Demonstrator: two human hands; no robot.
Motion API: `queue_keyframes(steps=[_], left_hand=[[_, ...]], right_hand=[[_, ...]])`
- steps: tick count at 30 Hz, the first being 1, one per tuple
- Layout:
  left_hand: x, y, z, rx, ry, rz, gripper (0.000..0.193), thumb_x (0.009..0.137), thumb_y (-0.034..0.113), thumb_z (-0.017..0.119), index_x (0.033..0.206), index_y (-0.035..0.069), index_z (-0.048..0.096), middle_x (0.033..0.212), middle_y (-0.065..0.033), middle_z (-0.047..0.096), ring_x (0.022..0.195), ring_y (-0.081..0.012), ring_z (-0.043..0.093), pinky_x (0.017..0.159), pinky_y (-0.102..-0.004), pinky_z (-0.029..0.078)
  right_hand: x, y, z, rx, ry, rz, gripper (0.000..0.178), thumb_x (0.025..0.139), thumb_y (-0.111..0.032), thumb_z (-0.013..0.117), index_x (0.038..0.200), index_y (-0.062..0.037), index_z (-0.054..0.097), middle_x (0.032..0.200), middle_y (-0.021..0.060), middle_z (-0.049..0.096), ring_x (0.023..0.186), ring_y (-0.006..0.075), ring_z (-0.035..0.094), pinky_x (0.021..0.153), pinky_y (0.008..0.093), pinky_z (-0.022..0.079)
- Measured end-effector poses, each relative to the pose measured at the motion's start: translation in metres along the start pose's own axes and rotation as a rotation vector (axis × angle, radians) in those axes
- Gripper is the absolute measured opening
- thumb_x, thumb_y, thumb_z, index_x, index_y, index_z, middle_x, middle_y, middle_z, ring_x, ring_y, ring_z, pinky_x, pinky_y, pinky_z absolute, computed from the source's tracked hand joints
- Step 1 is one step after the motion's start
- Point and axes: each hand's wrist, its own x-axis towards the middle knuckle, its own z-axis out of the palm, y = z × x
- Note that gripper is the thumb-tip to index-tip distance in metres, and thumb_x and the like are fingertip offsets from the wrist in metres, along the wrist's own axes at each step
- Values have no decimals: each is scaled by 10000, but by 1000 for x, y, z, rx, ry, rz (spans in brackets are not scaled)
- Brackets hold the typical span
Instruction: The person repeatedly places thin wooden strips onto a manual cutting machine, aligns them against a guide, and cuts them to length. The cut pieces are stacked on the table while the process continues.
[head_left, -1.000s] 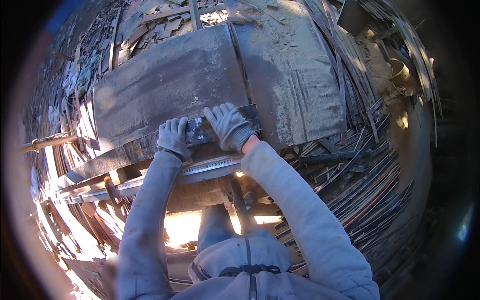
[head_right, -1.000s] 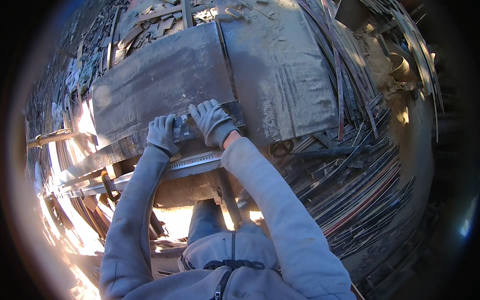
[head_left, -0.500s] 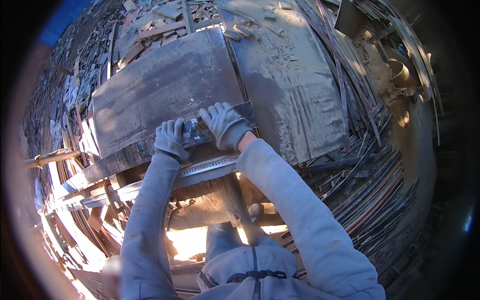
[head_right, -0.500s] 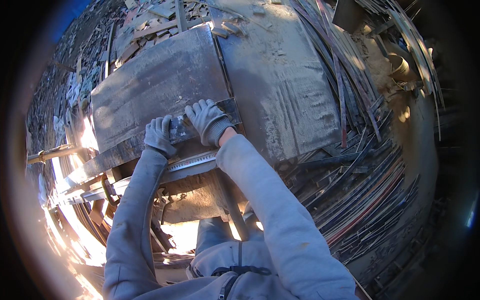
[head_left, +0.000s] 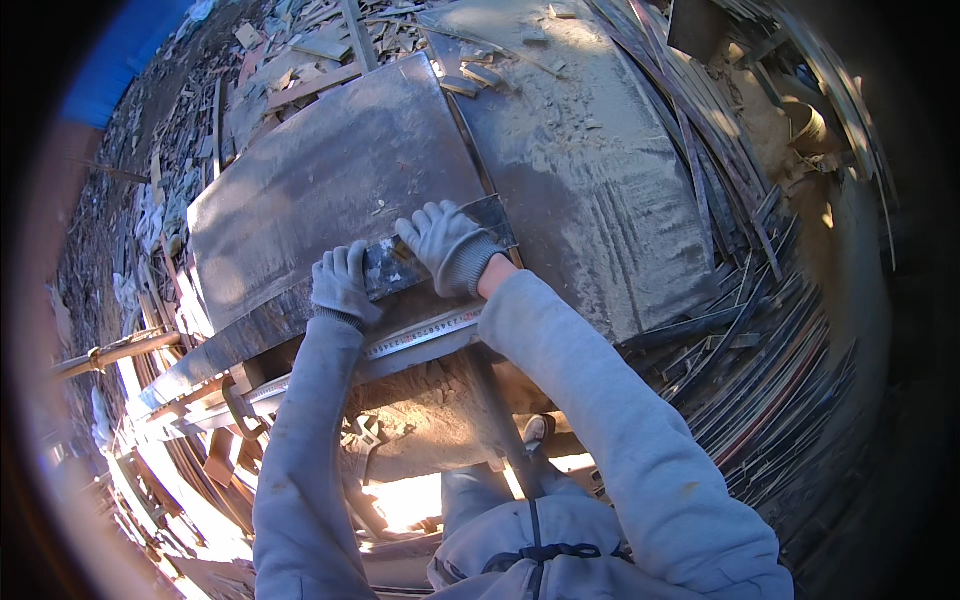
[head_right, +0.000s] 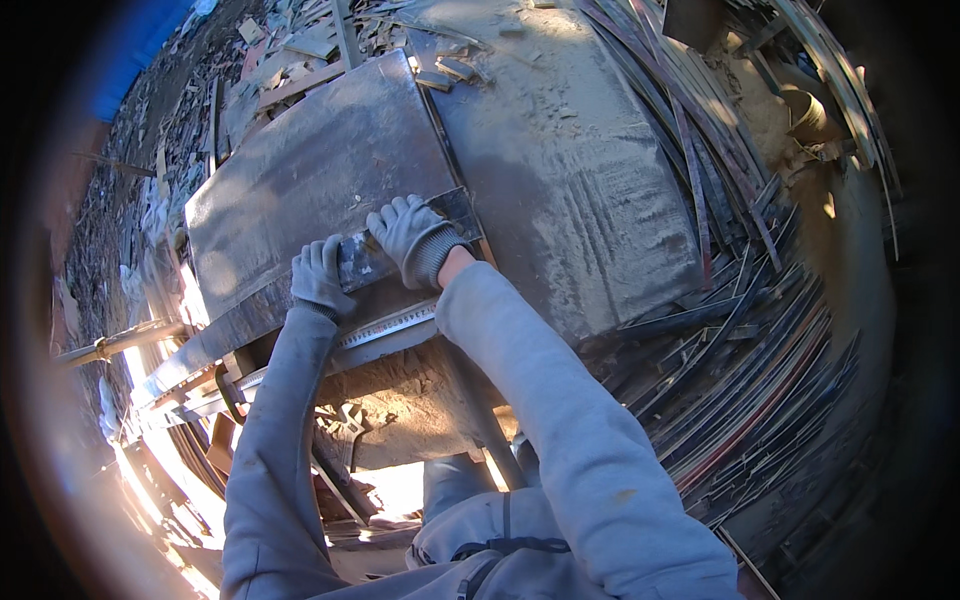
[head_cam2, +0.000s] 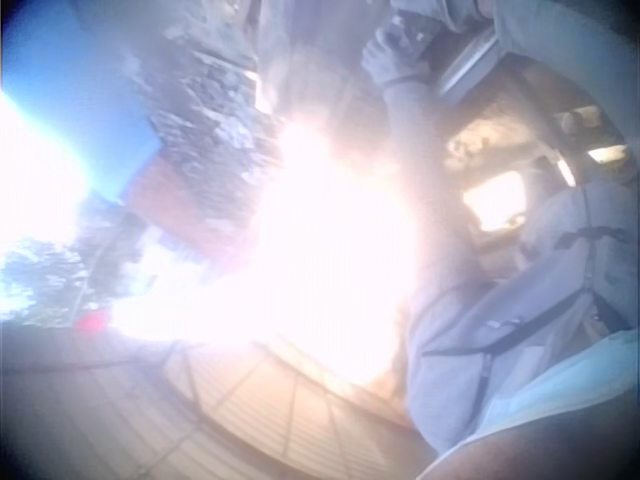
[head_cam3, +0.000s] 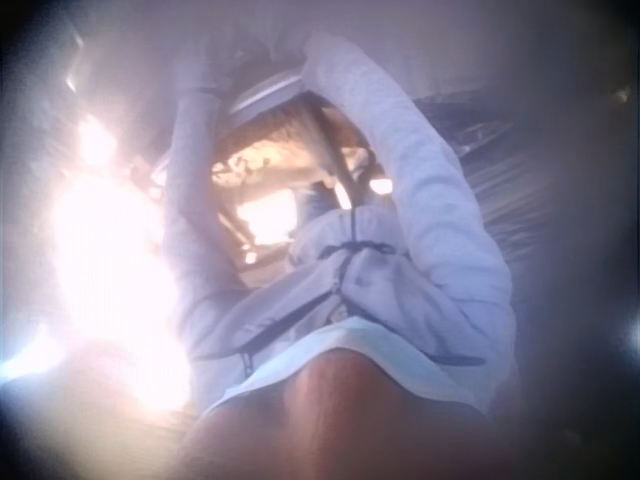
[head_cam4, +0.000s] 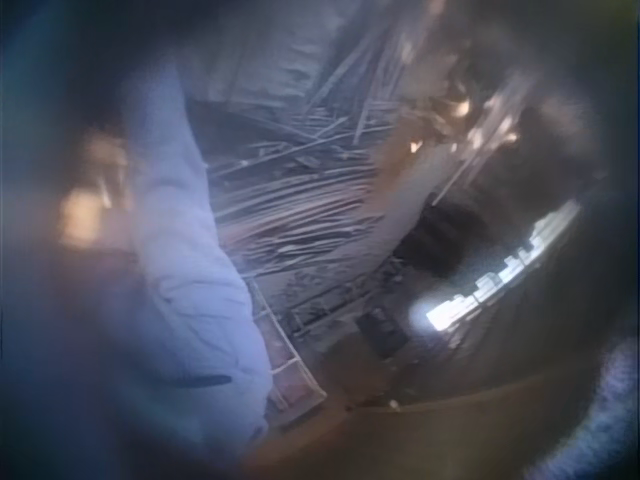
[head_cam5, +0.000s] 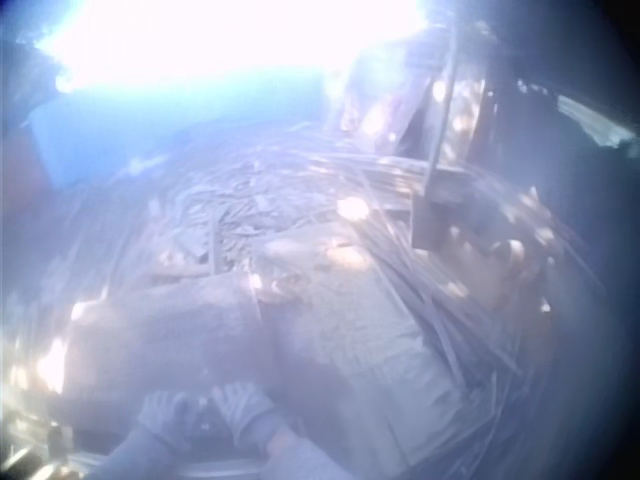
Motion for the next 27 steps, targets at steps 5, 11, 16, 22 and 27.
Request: queue_keyframes(steps=[5, 11, 16, 22, 27], left_hand=[[9, -6, 2, -38, 82, 47, 1073, 593, 365, 932, 1521, 164, 433, 1299, -150, 565, 1200, -379, 572, 1033, -517, 441], [17, -11, 3, -11, 25, 8, 1062, 597, 375, 933, 1517, 175, 442, 1281, -146, 559, 1180, -378, 576, 1022, -513, 447], [25, -13, 0, 0, 35, 10, 1075, 595, 405, 947, 1517, 174, 446, 1278, -142, 560, 1177, -376, 577, 1022, -508, 453], [36, -18, -3, -14, 30, 21, 1054, 603, 422, 959, 1504, 176, 469, 1262, -135, 583, 1170, -364, 596, 1007, -509, 479], [45, -24, -1, -11, 29, 10, 1045, 588, 431, 960, 1493, 189, 497, 1230, -126, 602, 1149, -351, 618, 985, -498, 494]], right_hand=[[6, 6, -6, 3, -10, -13, 852, 795, -309, 822, 1531, -2, 523, 1383, 202, 632, 1310, 353, 609, 1156, 472, 431], [13, 11, -12, -54, -35, -20, 865, 863, -318, 737, 1626, -5, 475, 1384, 172, 633, 1313, 321, 606, 1125, 424, 444], [18, 15, -13, 25, 2, 9, 804, 789, -293, 839, 1487, -20, 549, 1397, 210, 639, 1326, 356, 611, 1168, 459, 442], [29, 20, -13, 22, -22, 20, 810, 766, -298, 856, 1471, -37, 556, 1402, 196, 639, 1331, 344, 609, 1179, 467, 431], [35, 24, -12, 15, 26, 19, 817, 753, -301, 864, 1470, -47, 566, 1416, 179, 639, 1337, 334, 606, 1191, 461, 419]])
